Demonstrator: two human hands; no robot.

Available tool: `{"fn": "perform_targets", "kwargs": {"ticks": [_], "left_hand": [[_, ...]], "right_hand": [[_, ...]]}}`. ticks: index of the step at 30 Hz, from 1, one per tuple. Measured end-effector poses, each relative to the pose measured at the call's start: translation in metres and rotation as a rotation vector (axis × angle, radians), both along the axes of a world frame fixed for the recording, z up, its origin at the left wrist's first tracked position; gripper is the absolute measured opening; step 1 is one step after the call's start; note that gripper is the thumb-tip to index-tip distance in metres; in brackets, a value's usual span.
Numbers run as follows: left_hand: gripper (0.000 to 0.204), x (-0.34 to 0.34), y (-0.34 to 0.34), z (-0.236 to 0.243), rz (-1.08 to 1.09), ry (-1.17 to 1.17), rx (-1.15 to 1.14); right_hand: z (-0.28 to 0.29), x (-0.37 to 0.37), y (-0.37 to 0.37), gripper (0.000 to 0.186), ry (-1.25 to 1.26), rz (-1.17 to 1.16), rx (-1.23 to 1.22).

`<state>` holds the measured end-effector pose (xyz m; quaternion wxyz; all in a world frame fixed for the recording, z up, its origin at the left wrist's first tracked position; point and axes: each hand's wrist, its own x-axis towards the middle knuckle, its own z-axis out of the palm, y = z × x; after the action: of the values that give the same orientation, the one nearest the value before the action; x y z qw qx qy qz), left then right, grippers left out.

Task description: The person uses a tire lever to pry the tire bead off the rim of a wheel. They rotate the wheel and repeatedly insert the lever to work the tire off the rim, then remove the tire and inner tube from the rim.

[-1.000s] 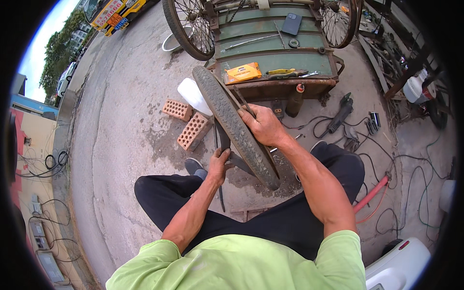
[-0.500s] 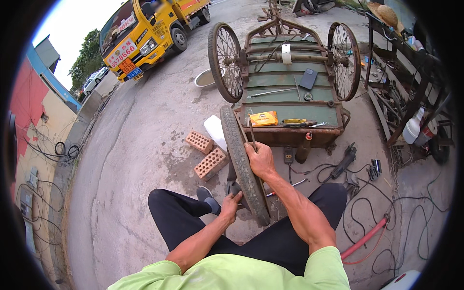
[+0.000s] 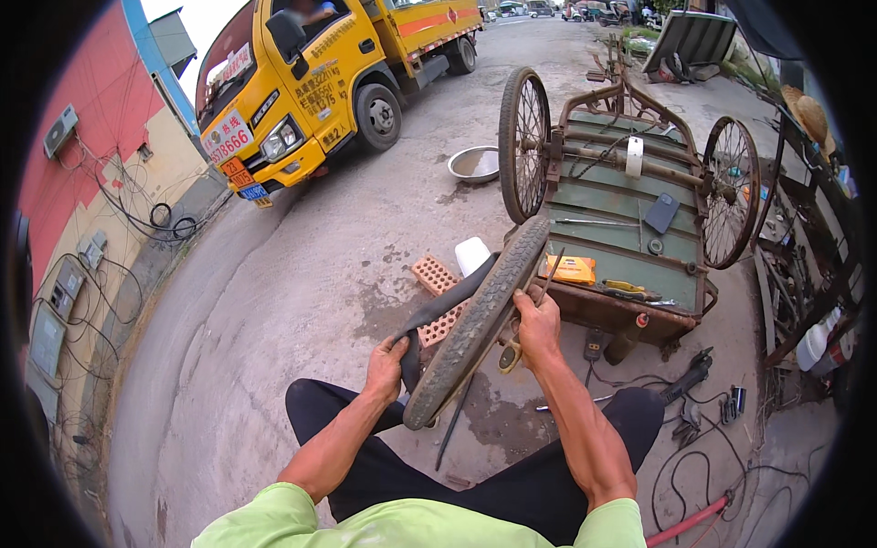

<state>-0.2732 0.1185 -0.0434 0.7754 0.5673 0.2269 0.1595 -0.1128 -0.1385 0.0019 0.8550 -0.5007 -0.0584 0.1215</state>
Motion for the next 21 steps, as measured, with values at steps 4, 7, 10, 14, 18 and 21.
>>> {"fn": "perform_targets", "kwargs": {"ticks": [4, 7, 10, 14, 18, 21], "left_hand": [[0.024, 0.002, 0.024, -0.008, 0.063, -0.032, -0.057], [0.032, -0.004, 0.023, -0.047, 0.108, 0.012, -0.127], [0.028, -0.016, -0.009, -0.071, 0.133, 0.058, -0.245], [0.030, -0.031, -0.026, -0.114, 0.142, 0.105, -0.321], [0.034, -0.028, -0.044, -0.103, 0.193, 0.072, -0.378], [0.045, -0.040, -0.040, -0.096, 0.208, 0.055, -0.363]], "right_hand": [[0.008, -0.007, 0.027, 0.020, -0.054, 0.077, -0.018], [-0.010, 0.000, 0.038, 0.027, -0.060, 0.141, -0.051], [-0.028, 0.004, 0.044, 0.031, -0.027, 0.169, -0.081], [-0.057, 0.011, 0.047, 0.033, -0.031, 0.165, -0.076], [-0.053, 0.007, 0.042, 0.029, -0.053, 0.141, -0.143], [-0.028, -0.022, 0.042, 0.026, -0.072, 0.259, -0.206]]}}
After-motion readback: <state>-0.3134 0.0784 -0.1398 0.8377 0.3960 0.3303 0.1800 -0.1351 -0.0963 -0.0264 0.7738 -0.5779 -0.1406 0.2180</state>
